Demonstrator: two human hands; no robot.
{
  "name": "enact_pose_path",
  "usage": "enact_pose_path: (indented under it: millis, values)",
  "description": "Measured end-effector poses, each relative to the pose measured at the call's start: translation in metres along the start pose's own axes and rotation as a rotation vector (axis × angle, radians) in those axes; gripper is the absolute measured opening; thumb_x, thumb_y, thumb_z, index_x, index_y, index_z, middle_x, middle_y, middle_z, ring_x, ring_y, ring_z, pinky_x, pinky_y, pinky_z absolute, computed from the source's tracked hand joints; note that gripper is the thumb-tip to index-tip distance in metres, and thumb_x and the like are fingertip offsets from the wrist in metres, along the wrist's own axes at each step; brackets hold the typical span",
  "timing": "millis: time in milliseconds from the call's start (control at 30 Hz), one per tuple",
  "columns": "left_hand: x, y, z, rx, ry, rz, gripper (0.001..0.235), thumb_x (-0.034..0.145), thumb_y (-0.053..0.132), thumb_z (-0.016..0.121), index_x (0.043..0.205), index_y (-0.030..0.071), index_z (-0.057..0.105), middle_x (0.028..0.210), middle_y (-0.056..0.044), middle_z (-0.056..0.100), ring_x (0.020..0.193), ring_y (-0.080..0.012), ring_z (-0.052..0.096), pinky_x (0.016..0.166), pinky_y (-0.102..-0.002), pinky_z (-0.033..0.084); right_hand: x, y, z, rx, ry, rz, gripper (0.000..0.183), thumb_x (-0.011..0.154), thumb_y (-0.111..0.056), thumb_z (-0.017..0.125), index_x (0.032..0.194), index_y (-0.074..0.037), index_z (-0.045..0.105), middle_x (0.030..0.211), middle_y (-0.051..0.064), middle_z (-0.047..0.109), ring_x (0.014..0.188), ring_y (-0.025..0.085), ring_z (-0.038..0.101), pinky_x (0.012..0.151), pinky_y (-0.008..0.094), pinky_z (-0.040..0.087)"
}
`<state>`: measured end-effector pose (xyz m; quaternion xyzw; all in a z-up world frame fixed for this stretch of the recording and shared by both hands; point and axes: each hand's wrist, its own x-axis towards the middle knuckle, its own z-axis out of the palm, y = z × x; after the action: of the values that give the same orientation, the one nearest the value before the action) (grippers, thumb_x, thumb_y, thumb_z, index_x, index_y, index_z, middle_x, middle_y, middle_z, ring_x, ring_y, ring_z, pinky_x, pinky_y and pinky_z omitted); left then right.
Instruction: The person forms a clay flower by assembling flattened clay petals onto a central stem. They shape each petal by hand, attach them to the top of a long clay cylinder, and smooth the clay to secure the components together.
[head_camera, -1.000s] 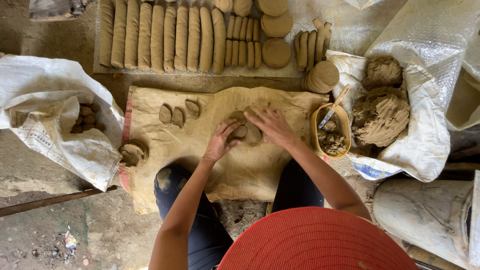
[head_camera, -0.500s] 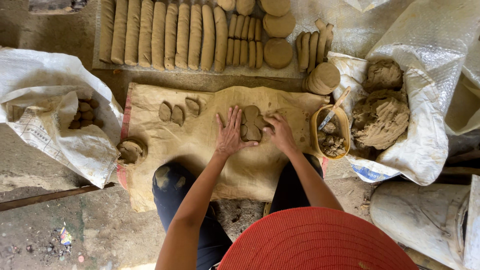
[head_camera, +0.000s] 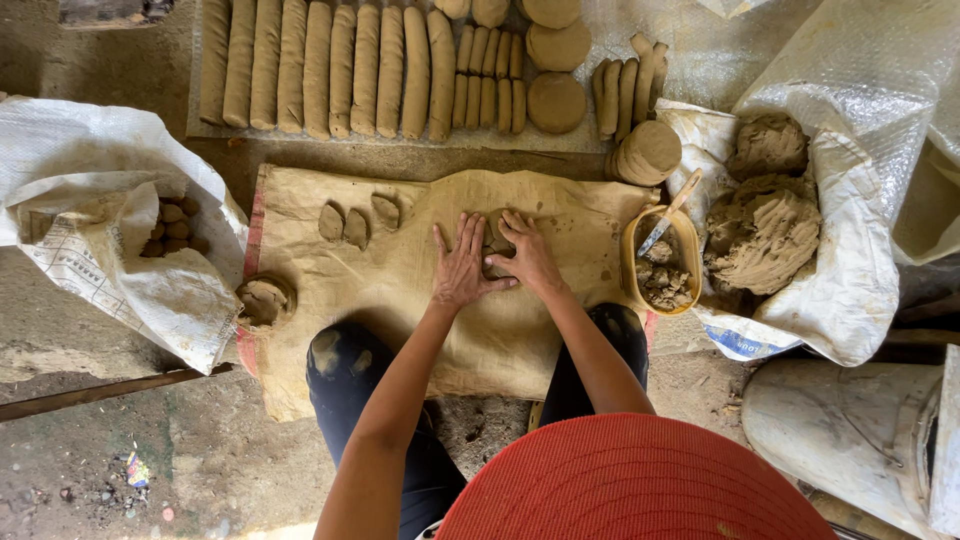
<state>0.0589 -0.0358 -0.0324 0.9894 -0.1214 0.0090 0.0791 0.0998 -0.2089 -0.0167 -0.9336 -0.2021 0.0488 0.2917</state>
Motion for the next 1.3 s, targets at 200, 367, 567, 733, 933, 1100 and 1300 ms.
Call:
enact_pose_path:
  millis: [200, 367, 567, 733, 933, 1100, 1300]
  values:
    - [0.0, 0.0, -0.003, 0.0, -0.018, 0.003, 0.146, 0.061, 0.107, 0.031, 0.161, 0.001, 0.017, 0.169, -0.012, 0.019, 0.158, -0.0267, 0.005, 0.117, -0.072, -0.01, 0.003, 0.008, 0.005, 0.048, 0.008, 0.004, 0.073, 0.077, -0.031, 0.089, 0.133, 0.007, 0.062, 0.155, 0.019, 0.047, 0.147, 0.035, 0.041, 0.125, 0.049, 0.026]
    - [0.0, 0.001, -0.008, -0.015, -0.084, -0.015, 0.148, 0.062, 0.108, 0.033, 0.161, 0.0, 0.016, 0.17, -0.013, 0.017, 0.159, -0.027, 0.004, 0.119, -0.071, -0.01, 0.006, 0.014, 0.007, 0.067, -0.005, 0.034, 0.061, 0.082, -0.029, 0.085, 0.13, 0.003, 0.067, 0.154, 0.015, 0.051, 0.146, 0.034, 0.044, 0.126, 0.049, 0.027]
    - [-0.003, 0.001, -0.009, -0.092, -0.01, -0.105, 0.162, 0.049, 0.108, 0.046, 0.161, -0.003, 0.011, 0.172, -0.016, 0.007, 0.159, -0.0283, 0.001, 0.118, -0.07, -0.007, 0.005, -0.009, -0.003, 0.243, 0.021, 0.157, 0.063, 0.08, -0.03, 0.082, 0.133, 0.0, 0.066, 0.155, 0.012, 0.05, 0.147, 0.035, 0.041, 0.12, 0.048, 0.035]
    - [0.0, 0.001, -0.007, -0.041, -0.044, -0.11, 0.161, 0.049, 0.107, 0.049, 0.162, -0.002, 0.009, 0.173, -0.015, 0.004, 0.159, -0.0274, -0.001, 0.118, -0.072, -0.007, 0.004, -0.022, 0.006, 0.008, 0.094, 0.106, 0.074, 0.071, -0.033, 0.091, 0.126, 0.009, 0.064, 0.147, 0.02, 0.05, 0.14, 0.037, 0.045, 0.121, 0.054, 0.022]
    - [0.001, 0.002, -0.018, -0.072, -0.105, -0.11, 0.162, 0.048, 0.108, 0.048, 0.162, -0.002, 0.008, 0.172, -0.015, 0.002, 0.159, -0.027, -0.003, 0.118, -0.072, -0.007, 0.007, 0.003, 0.018, 0.103, 0.144, 0.07, 0.054, 0.08, -0.025, 0.085, 0.122, 0.005, 0.071, 0.146, 0.02, 0.057, 0.138, 0.035, 0.053, 0.125, 0.053, 0.024]
    - [-0.001, 0.001, -0.011, -0.046, -0.112, -0.104, 0.162, 0.049, 0.107, 0.048, 0.162, -0.002, 0.009, 0.172, -0.016, 0.002, 0.159, -0.0277, -0.003, 0.118, -0.072, -0.007, 0.004, -0.019, 0.01, 0.241, 0.199, 0.177, 0.052, 0.081, -0.027, 0.085, 0.119, 0.005, 0.071, 0.145, 0.02, 0.058, 0.135, 0.034, 0.055, 0.125, 0.053, 0.022]
    - [-0.003, 0.0, -0.001, 0.014, -0.067, -0.111, 0.158, 0.051, 0.105, 0.05, 0.162, -0.001, 0.011, 0.172, -0.016, 0.003, 0.159, -0.0274, 0.0, 0.116, -0.075, -0.006, 0.007, -0.025, 0.025, 0.15, 0.356, 0.202, 0.04, 0.083, -0.023, 0.084, 0.109, 0.005, 0.076, 0.136, 0.021, 0.065, 0.132, 0.037, 0.059, 0.127, 0.054, 0.019]
